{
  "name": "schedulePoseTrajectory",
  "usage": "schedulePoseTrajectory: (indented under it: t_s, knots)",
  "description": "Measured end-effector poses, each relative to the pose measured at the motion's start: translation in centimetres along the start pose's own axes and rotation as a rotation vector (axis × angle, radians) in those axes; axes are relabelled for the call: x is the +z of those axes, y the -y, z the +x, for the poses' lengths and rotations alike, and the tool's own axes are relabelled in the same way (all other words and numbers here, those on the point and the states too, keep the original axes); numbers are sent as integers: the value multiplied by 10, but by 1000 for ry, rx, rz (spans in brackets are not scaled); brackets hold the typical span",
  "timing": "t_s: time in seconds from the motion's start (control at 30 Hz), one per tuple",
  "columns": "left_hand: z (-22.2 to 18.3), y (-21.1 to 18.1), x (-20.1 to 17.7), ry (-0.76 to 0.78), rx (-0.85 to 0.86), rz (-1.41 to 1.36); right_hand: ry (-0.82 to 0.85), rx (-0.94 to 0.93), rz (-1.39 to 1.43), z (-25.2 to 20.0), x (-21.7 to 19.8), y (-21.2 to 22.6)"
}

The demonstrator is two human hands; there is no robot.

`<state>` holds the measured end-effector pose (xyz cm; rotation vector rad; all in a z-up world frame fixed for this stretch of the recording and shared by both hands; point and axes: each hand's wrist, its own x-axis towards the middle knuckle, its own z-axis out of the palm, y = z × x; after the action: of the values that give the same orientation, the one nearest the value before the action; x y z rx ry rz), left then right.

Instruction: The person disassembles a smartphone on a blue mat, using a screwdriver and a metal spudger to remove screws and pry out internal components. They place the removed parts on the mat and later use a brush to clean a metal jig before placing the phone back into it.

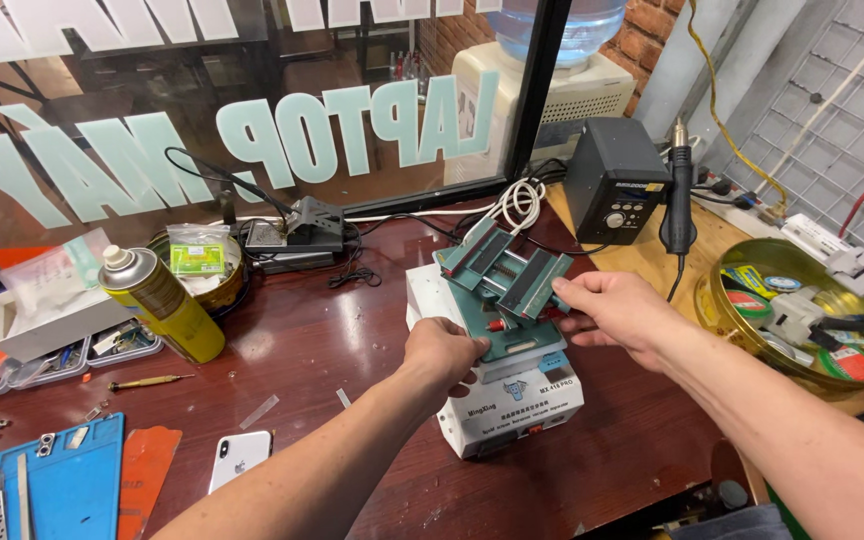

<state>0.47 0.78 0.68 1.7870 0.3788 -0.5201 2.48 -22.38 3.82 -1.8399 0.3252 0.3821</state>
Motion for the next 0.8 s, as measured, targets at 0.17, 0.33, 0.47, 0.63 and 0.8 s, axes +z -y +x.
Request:
schedulePoseTrajectory:
  t_s: [0.17,0.33,0.47,0.63,0.8]
  knots:
    - [-12,8,-22,59,15,-38,-240,-155,-304,-16,4,-4]
    - [-17,39,-89,62,-57,-120,-316,-257,-499,-30,1,-3]
    - [-8,86,-135,-128,-165,-180,-480,-324,-492,-40,1,8]
    - [-7,125,-160,-280,-218,-255,-430,-515,-506,-67,34,39]
    - [-11,74,-117,238,-64,-931,-98,-1098,-498,-84,115,71]
